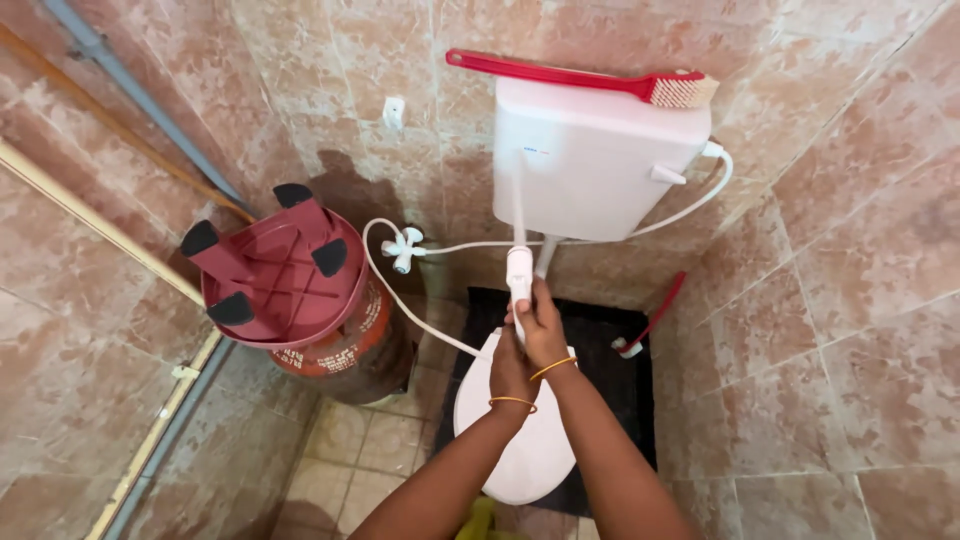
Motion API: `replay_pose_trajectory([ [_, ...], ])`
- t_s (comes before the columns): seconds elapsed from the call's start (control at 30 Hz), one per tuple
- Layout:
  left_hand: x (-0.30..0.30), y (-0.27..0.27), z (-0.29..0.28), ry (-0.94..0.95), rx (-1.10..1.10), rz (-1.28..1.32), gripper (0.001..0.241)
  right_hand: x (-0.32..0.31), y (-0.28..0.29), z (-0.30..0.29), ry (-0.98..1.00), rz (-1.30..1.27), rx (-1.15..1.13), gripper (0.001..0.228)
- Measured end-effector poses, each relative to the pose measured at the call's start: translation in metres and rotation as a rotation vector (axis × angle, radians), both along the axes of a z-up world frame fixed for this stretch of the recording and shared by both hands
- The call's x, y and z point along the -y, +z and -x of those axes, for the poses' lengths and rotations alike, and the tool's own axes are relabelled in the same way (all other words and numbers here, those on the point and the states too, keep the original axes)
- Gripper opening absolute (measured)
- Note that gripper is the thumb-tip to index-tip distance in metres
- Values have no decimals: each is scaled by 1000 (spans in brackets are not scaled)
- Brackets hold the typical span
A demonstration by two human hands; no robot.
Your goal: Scrubbing a toilet bowl, cleaning a bathroom faucet, and filling buckets with water in a bathroom setting.
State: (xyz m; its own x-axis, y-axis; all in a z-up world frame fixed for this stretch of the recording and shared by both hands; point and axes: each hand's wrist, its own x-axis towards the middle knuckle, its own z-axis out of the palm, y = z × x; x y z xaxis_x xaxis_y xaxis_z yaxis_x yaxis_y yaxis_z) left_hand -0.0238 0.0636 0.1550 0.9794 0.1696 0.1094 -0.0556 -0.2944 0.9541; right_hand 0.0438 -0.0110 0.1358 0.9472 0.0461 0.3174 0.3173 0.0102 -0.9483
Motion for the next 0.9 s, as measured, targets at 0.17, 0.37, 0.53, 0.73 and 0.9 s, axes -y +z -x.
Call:
replay_pose_trajectory([
  [0.17, 19, -19, -17, -25, 100, -95, 49, 38, -16, -23, -126, -207, -25, 41],
  [0.37, 9, -1, -35, 22, 169, -95, 60, 18, 28, -38, -16, -168, 17, 48],
  [0.53, 10, 17, -46, 60, 196, -21, 62, 15, 38, -60, 30, -198, 68, 50],
  [0.73, 53, 19, -57, -58, 224, -135, 50, 88, 30, -74, -293, -349, 19, 52],
  [0.9, 77, 38, -61, -186, 302, -259, 44, 114, 74, -51, -426, -346, 119, 57],
])
